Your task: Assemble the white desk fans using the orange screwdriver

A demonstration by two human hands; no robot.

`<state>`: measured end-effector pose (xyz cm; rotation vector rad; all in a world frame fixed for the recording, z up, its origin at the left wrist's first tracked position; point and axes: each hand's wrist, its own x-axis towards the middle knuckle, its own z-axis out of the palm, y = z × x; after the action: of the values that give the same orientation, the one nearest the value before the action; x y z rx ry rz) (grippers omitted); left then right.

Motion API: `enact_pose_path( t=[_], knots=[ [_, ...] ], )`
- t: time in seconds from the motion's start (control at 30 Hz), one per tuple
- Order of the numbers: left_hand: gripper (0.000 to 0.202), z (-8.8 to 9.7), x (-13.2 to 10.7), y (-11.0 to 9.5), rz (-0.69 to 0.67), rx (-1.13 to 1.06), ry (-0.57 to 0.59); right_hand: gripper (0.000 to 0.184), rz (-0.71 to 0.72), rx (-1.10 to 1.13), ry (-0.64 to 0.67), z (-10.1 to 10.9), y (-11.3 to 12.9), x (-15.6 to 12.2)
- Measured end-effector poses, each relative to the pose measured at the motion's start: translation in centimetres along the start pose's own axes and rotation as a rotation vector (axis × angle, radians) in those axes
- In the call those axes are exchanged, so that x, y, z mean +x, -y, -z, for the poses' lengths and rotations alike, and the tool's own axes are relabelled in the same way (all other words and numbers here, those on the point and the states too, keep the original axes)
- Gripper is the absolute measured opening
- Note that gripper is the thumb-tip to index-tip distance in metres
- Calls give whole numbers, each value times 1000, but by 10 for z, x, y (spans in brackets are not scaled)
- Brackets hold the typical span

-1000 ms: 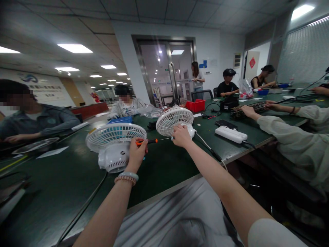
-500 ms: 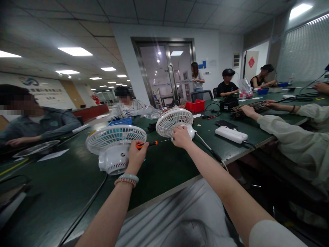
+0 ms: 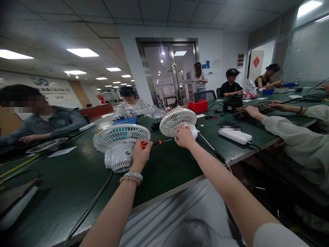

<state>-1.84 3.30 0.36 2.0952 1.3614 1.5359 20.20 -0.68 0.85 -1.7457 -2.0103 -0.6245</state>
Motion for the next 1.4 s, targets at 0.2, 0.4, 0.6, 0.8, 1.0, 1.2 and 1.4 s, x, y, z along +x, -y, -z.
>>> enact_pose_path(
  t=[0.2, 0.4, 0.6, 0.8, 1.0, 1.2, 1.4],
  knots=[
    [23, 1, -3, -3, -3, 2, 4, 25, 5, 0, 1, 0, 0, -1],
    [27, 1, -5, -4, 12, 9, 13, 25, 4, 4, -4, -1, 1, -2],
    [32, 1, -5, -3, -24, 32, -4, 24, 7, -3, -4, -2, 0, -1],
    [36, 0, -2, 2, 44, 57, 5, 24, 8, -2, -2, -2, 0, -1],
    [22, 1, -5, -4, 114, -108, 78, 23, -2, -5, 14, -1, 0, -1],
    [16, -1, -5, -6, 156, -303, 65, 23, 7, -8, 20, 0, -1, -1],
    [22, -3, -3, -2, 138, -270, 79, 24, 3, -12, 23, 1, -1, -1]
  ],
)
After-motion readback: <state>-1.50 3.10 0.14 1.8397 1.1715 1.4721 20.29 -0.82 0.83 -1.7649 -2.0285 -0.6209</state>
